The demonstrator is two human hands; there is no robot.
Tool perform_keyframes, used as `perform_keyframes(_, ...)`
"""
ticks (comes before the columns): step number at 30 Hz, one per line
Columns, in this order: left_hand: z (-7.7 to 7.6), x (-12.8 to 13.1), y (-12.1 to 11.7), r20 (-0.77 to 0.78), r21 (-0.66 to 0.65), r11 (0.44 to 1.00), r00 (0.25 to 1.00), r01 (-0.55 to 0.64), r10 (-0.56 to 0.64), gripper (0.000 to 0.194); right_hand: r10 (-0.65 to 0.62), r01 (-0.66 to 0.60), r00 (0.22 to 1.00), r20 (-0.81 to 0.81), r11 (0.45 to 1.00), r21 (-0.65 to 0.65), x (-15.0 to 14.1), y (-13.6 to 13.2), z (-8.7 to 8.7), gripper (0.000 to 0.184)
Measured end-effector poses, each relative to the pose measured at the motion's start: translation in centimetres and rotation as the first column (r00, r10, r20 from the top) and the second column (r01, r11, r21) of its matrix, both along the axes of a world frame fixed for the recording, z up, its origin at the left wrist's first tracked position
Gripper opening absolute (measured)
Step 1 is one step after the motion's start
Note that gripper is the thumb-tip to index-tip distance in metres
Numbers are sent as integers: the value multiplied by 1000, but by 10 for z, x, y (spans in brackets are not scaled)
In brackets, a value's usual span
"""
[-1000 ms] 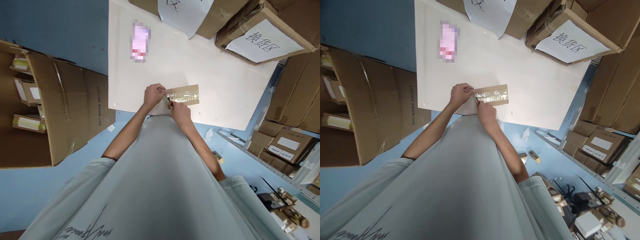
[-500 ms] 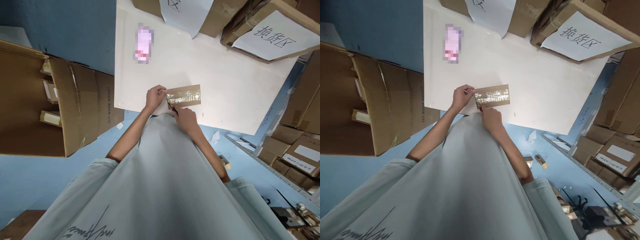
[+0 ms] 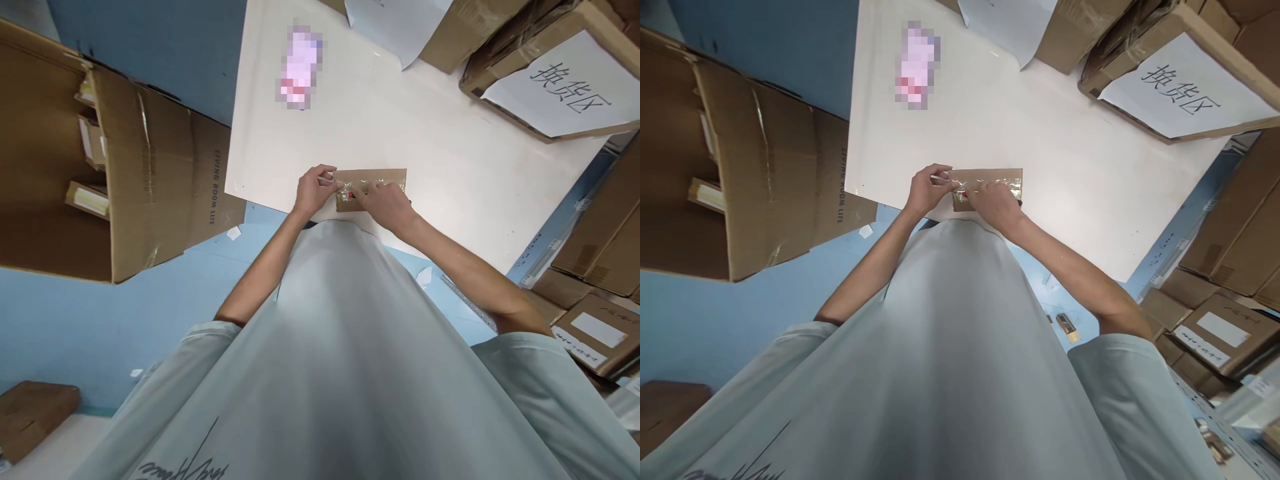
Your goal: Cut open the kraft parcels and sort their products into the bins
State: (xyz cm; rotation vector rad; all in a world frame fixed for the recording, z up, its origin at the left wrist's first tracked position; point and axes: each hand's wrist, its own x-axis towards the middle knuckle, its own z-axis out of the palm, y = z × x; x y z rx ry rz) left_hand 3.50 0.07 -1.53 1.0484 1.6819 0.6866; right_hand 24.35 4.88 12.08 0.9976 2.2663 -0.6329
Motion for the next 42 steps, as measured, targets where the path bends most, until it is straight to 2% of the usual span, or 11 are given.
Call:
perform_keyframes(6,-5,4,-3,-12,20,999,999,-34,34,43,91,-92,994,-56,996,-9,2,9,-17,48)
perform_keyframes(10,-5,3,-1,-21,22,999,999,-42,42,43,40,-42,995,-90,999,-21,12,16,-35,47)
perform_keyframes(13,-3,2,-1,-31,23,999,998,-47,47,43,-45,42,995,-94,999,-34,38,24,-39,41)
perform_keyframes(21,-3,16,1,-67,28,998,996,-51,53,40,-140,144,989,-44,984,105,151,43,-32,46)
perform_keyframes(26,0,20,3,-73,23,999,997,-32,34,40,-162,165,986,-37,978,124,176,38,-51,43)
perform_keyframes(29,2,18,4,-61,1,999,997,-45,45,41,-259,267,960,-105,961,70,179,23,-66,42)
perform_keyframes(31,4,16,5,-41,-15,998,998,-54,53,43,-366,376,910,-195,927,16,177,8,-75,42)
perform_keyframes(34,5,8,6,12,-43,998,998,-54,55,47,-523,525,785,-332,846,-90,167,-20,-85,44)
perform_keyframes(38,5,-7,4,32,-50,998,999,-36,37,47,-649,632,598,-471,743,-221,149,-54,-95,47)
perform_keyframes(40,4,-15,1,25,-52,998,999,-36,37,47,-718,709,479,-505,655,-260,140,-67,-104,49)
perform_keyframes(42,1,-23,-2,26,-59,997,998,-52,54,49,-784,798,340,-520,533,-282,131,-77,-116,51)
